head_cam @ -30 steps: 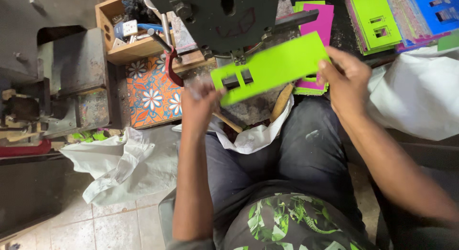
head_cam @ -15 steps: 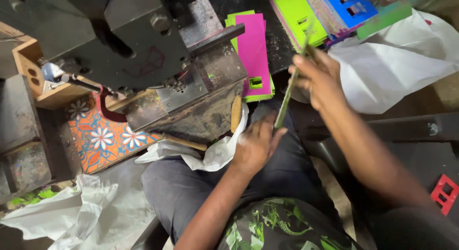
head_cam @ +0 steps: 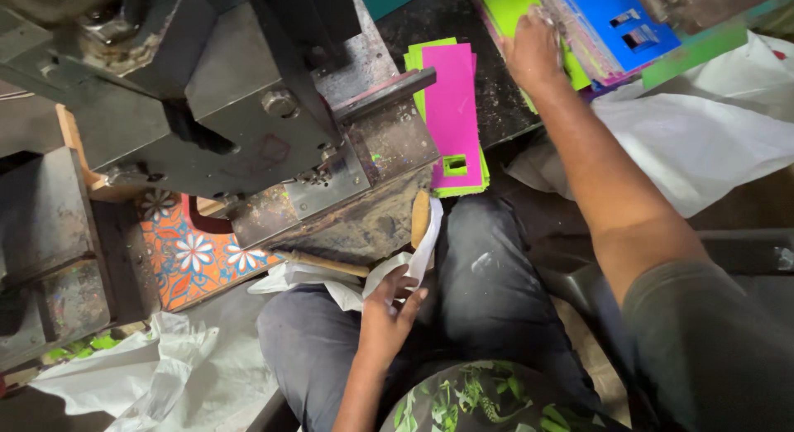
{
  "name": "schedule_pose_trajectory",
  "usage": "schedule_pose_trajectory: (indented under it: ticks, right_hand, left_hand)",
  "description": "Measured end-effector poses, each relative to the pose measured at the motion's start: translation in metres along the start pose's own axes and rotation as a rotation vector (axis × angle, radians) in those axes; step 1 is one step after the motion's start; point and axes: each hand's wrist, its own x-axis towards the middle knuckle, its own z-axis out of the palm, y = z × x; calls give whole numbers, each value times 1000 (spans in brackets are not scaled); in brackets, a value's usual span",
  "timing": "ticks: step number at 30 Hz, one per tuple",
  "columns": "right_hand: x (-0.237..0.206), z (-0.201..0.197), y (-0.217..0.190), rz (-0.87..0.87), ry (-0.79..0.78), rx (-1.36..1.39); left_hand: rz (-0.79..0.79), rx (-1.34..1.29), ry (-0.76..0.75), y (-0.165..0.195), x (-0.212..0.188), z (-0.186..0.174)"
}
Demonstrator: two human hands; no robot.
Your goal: The person uses a manual press to punch rectangular holes into green and pink plastic sheets. They place each sheet under the press, operate the lever, and stack the finished pieces. At the end, they show a red and a blue punched piece to another person.
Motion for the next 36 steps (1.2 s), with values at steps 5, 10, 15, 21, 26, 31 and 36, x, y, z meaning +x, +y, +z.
schedule_pose_trajectory:
  ticks: [5, 10, 15, 21, 26, 31, 36]
  right_hand:
    - [-9, -1, -17, 158, -31, 83]
    - [-27, -10, -73, 214, -28, 298]
    - [-31, -16, -90, 333, 66, 329]
    - [-36, -21, -77, 339, 89, 394]
    - [-34, -31, -78, 345, 208, 606]
    - [-41, -63, -55, 341, 28, 1158]
    - [-88, -138, -26, 353, 12, 1339]
  left_hand:
    - [-16, -30, 18, -12, -9, -8]
    - [14, -75, -13, -2, 1, 5]
    - [144, -38, -44, 14, 0, 11]
    - [82, -39, -22, 17, -1, 11]
    - [188, -84, -64, 18, 3, 22]
    - [221, -134, -49, 27, 10, 22]
    - [-24, -417, -79, 57, 24, 33]
